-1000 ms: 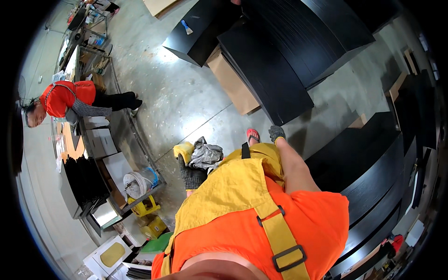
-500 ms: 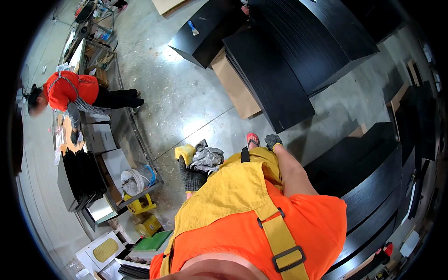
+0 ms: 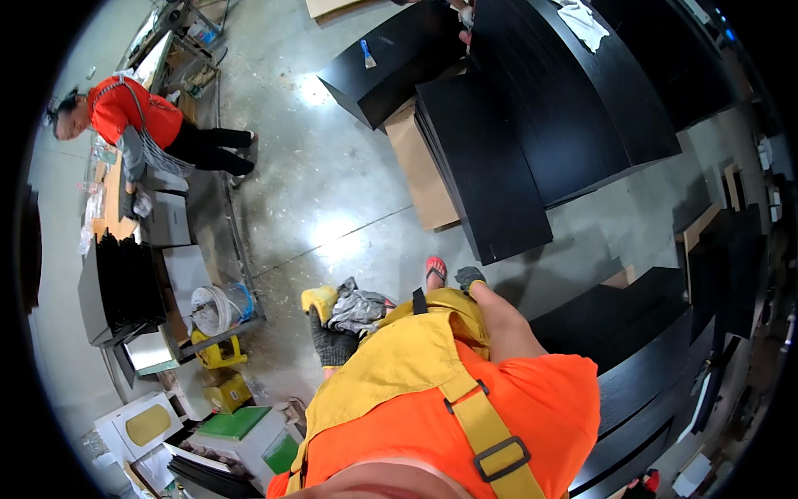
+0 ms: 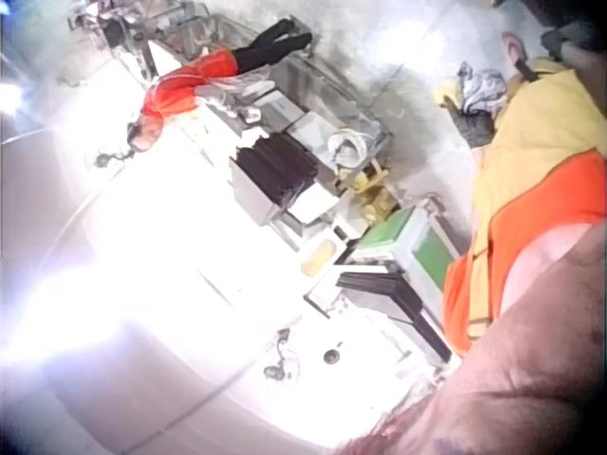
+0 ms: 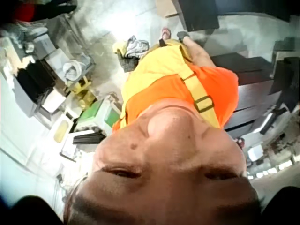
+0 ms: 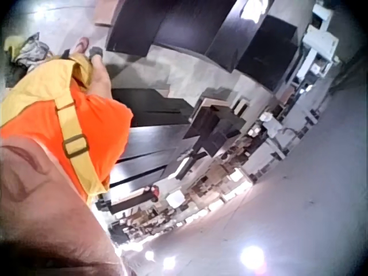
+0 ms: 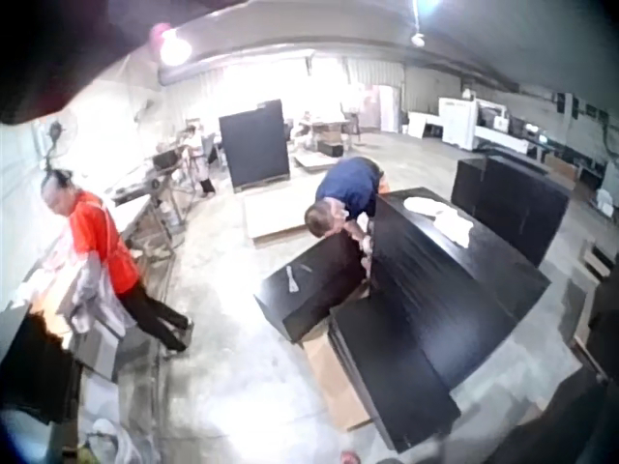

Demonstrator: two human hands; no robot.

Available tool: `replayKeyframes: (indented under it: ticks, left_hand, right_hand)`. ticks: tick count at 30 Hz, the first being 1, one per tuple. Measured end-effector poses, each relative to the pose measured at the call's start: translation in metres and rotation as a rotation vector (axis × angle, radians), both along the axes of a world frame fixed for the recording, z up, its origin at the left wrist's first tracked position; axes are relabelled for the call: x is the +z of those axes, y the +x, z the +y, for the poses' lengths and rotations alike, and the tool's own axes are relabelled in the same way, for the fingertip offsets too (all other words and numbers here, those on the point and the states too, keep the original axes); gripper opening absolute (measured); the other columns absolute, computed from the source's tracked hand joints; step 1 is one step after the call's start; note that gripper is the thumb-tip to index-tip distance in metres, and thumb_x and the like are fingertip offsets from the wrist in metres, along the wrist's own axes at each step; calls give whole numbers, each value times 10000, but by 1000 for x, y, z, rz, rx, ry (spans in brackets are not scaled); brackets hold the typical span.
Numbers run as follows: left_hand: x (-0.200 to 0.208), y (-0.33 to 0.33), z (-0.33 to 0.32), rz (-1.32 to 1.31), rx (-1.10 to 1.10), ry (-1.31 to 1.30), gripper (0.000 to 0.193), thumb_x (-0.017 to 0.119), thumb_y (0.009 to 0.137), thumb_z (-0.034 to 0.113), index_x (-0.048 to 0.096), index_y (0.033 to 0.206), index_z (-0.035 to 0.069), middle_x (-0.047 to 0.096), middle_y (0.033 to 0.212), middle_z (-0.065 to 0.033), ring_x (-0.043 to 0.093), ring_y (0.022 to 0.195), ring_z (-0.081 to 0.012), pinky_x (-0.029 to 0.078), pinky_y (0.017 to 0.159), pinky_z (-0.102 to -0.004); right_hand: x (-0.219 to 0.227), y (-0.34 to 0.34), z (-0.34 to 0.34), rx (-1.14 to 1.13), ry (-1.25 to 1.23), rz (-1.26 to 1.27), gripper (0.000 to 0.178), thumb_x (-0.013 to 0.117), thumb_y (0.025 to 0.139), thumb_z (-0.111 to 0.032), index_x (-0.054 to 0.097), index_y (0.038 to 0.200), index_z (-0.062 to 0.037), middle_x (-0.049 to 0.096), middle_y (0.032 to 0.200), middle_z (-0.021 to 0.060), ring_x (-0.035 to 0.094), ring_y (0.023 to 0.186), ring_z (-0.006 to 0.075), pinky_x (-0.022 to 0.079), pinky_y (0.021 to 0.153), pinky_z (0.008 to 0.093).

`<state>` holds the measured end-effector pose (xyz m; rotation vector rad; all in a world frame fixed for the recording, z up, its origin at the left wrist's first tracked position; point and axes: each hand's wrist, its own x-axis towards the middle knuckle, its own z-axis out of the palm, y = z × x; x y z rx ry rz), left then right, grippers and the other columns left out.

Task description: The person cleans black boards using a sponge and a cloth while applying liquid from a plastic bottle.

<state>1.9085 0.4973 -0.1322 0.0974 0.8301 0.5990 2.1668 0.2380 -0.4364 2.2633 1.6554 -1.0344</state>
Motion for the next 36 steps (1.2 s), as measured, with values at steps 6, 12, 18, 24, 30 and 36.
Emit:
replayKeyframes:
  ticks: [6, 12, 18, 24, 30, 36]
  left_hand:
    - [-8, -64, -18, 8, 179, -19, 550, 557, 938, 474, 534, 1332, 92, 564, 1349, -117, 528, 1229, -314, 401, 1069, -477]
    - [-21, -123, -12, -56, 296, -148, 543, 547, 951, 464, 526, 1343, 89, 541, 1373, -114, 501, 1257, -303, 370, 1094, -464]
    - [-21, -216, -4, -3, 491, -142, 603, 520, 947, 481, 493, 1382, 65, 501, 1412, -138, 462, 1293, -330, 332, 1114, -486]
    - [-13, -323, 13, 54, 549, -114, 761, 551, 907, 548, 389, 1451, 41, 417, 1486, -161, 411, 1346, -327, 289, 1134, -504]
    - [-18, -393, 42, -33, 617, -25, 715, 599, 892, 514, 450, 1398, 32, 481, 1429, -155, 445, 1309, -332, 279, 1139, -508]
    - [-96, -458, 9, 283, 618, 400, 544, 468, 974, 505, 484, 1347, 109, 511, 1355, -100, 477, 1234, -237, 335, 1109, -426]
  right_hand:
    - [22, -14, 60, -189, -186, 187, 314, 466, 901, -252, 707, 1084, -165, 657, 1198, 122, 627, 1088, 296, 483, 940, 423]
    - [11, -42, 86, -67, 2, 85, 342, 447, 917, -275, 727, 1018, -104, 694, 1090, 158, 678, 972, 332, 522, 865, 449]
    - [26, -131, 164, 15, -121, 21, 373, 469, 903, -315, 706, 1080, -88, 657, 1196, 156, 623, 1107, 326, 479, 946, 441]
    - [30, -230, 215, 6, 209, 311, 404, 595, 871, -302, 655, 1193, -66, 664, 1169, 165, 614, 1099, 316, 470, 967, 375]
    - [95, -305, 283, -99, 178, 424, 432, 606, 829, -328, 656, 1202, -114, 621, 1239, 175, 569, 1166, 337, 427, 1028, 391]
    - [98, -312, 321, -150, 124, 336, 398, 518, 886, -214, 646, 1235, -72, 640, 1236, 178, 582, 1190, 313, 421, 1053, 384]
